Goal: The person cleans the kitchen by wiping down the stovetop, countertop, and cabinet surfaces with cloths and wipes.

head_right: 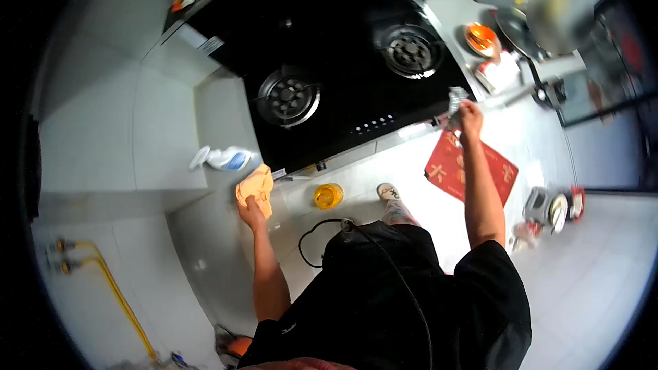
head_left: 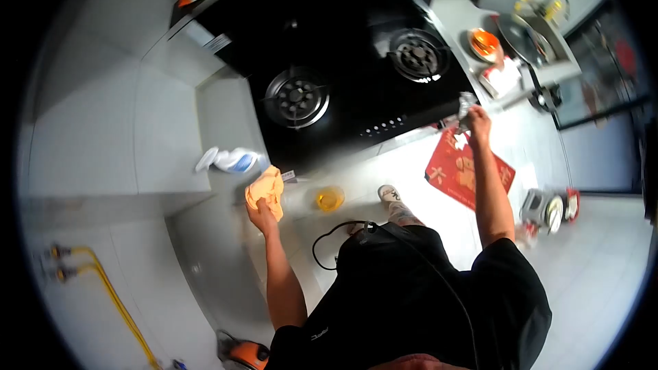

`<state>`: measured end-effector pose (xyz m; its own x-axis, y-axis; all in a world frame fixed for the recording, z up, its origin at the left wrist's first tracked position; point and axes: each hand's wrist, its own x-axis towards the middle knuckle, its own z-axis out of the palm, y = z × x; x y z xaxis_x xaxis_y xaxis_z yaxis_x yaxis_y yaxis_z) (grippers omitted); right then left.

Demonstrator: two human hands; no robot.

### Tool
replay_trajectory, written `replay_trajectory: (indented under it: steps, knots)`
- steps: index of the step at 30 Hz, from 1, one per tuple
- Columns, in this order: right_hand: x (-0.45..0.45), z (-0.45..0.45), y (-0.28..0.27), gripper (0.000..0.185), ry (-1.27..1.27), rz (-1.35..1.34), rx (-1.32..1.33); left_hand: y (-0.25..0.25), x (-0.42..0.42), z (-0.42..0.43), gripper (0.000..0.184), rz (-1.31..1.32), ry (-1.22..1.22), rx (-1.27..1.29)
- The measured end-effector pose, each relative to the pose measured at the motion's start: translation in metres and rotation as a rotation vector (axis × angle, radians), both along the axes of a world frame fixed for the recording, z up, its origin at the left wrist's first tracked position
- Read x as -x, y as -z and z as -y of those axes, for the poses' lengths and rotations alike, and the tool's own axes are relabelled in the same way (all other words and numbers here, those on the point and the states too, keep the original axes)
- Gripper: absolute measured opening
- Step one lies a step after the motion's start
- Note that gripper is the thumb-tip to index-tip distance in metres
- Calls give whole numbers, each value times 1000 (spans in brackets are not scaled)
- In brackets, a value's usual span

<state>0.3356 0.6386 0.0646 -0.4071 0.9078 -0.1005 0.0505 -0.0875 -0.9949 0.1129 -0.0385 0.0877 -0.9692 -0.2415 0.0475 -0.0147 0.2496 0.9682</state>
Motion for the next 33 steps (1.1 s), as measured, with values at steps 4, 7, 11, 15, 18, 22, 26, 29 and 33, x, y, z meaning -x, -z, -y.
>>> replay_trajectory:
  steps: [4, 7, 11, 15, 18, 22, 26, 29, 33]
  knots:
    - [24, -93, -54, 42, 34, 260, 36, -18, -70, 29, 37, 23, -110, -164]
    - [45, -139, -24, 54, 109, 655, -893, -49, -113, 36, 41, 195, -247, -557]
    - [91, -56, -22, 44, -436, -39, -386, -83, -170, 40, 52, 113, -264, -630]
    - [149, 143, -95, 38, -937, -57, -12, -109, -214, 38, 50, -32, -175, -772]
    - [164, 278, -169, 43, -1410, -45, 149, -129, -232, 22, 50, -104, -218, -875]
    - [147, 422, -192, 61, -1925, -237, 237, -134, -245, 11, 58, -144, 1, -974]
    - [119, 493, -208, 38, -2139, 146, 325, -135, -267, 5, 46, -235, -69, -506]
    - [114, 517, -179, 30, -1937, 55, 354, -139, -288, 38, 37, -163, -100, -406]
    - [102, 554, -196, 28, -1839, -81, 601, -125, -328, 98, 30, -42, -171, -480]
